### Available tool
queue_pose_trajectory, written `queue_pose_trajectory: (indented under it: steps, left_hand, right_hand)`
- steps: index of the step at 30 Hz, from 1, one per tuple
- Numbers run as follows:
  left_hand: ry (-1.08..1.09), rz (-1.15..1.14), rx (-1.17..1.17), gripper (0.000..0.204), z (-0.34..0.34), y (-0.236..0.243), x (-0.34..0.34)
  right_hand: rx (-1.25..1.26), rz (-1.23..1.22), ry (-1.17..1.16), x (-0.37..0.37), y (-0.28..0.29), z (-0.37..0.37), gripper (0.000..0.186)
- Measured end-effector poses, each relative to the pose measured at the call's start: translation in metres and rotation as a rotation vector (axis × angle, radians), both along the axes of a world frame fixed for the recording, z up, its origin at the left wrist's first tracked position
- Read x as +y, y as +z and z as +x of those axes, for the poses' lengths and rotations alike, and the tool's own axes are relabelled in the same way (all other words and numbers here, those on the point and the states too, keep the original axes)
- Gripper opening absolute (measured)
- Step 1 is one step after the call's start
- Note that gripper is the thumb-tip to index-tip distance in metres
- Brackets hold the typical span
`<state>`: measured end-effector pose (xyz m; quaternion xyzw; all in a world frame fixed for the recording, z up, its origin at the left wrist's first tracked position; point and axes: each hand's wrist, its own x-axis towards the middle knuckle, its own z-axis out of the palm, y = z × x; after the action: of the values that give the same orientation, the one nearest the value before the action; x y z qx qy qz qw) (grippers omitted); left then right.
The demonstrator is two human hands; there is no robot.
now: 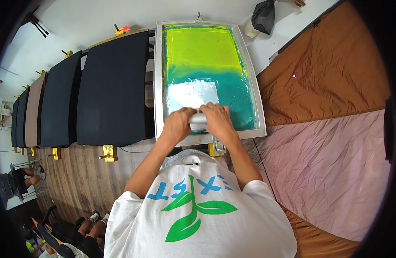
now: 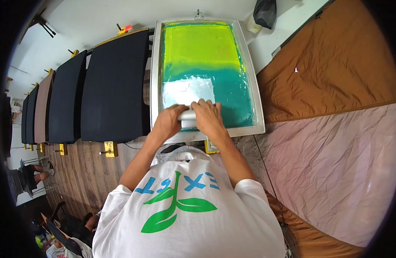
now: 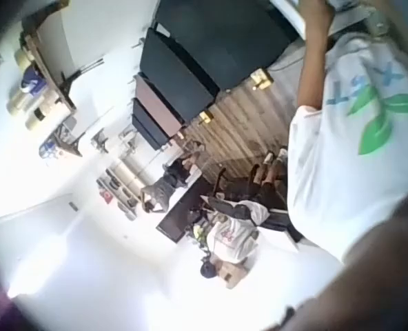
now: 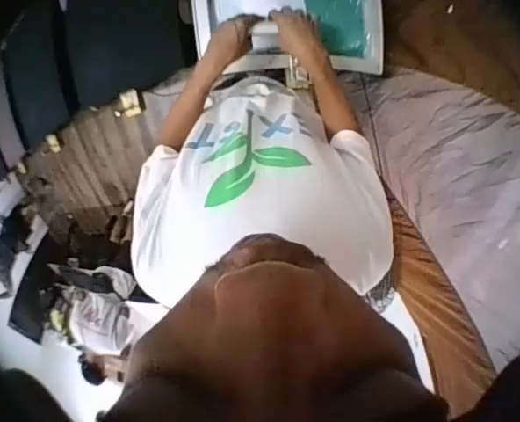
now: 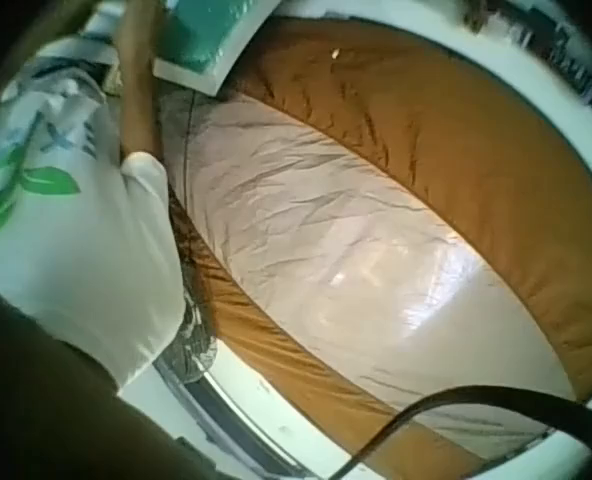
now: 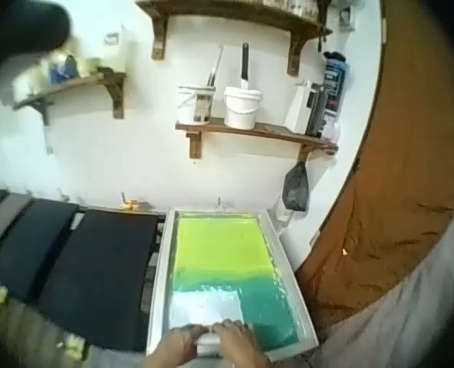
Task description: Applying ink to a screen using a squeegee to print a design.
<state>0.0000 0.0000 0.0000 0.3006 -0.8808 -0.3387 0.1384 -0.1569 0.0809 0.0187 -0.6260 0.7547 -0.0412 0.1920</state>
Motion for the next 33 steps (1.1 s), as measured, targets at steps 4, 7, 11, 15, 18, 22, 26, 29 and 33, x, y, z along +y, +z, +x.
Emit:
queue_pose_trajectory:
  steps: [4,7,11,15,18,22,26,29,33]
  left_hand:
    - [-0.015,-0.110,0.093,0.043,-0.007,-0.008,-0.008]
    - [-0.051,-0.101,0.154,0.044,-0.002,-0.029,-0.002]
    - [-0.023,-0.114,0.190,0.052,0.015,-0.038,0.015]
    - [-0.027,-0.061,0.098,0.046,0.025,-0.022,0.010]
    - [-0.072,0.054,0.017,0.038,0.008,-0.012,-0.019]
    - [-0.171,0.111,-0.143,0.038,-0.023,0.009,-0.065]
    - [-0.188,0.147,-0.202,0.039,-0.039,0.000,-0.092]
    - [-0.174,0.116,-0.255,0.039,-0.041,-0.002,-0.100]
    - [-0.165,0.039,-0.217,0.036,-0.029,-0.006,-0.089]
  right_hand:
    - [0.191,-0.241,-0.024,-0.008,-0.016,0.001,0.030]
    - [0.281,-0.310,-0.033,0.001,-0.032,0.016,0.029]
    - [0.416,-0.328,0.043,0.015,-0.037,0.036,0.023]
    - [0.193,-0.195,0.075,0.008,-0.022,0.038,0.025]
    - [0.089,-0.010,0.055,-0.023,0.002,0.006,0.029]
    - [0.017,0.160,0.011,-0.064,0.000,-0.041,0.040]
    - [-0.038,0.413,0.028,-0.103,-0.005,-0.062,0.044]
    - [0.044,0.506,-0.027,-0.115,-0.003,-0.053,0.043]
    - [0.059,0.327,-0.161,-0.101,0.016,-0.027,0.038]
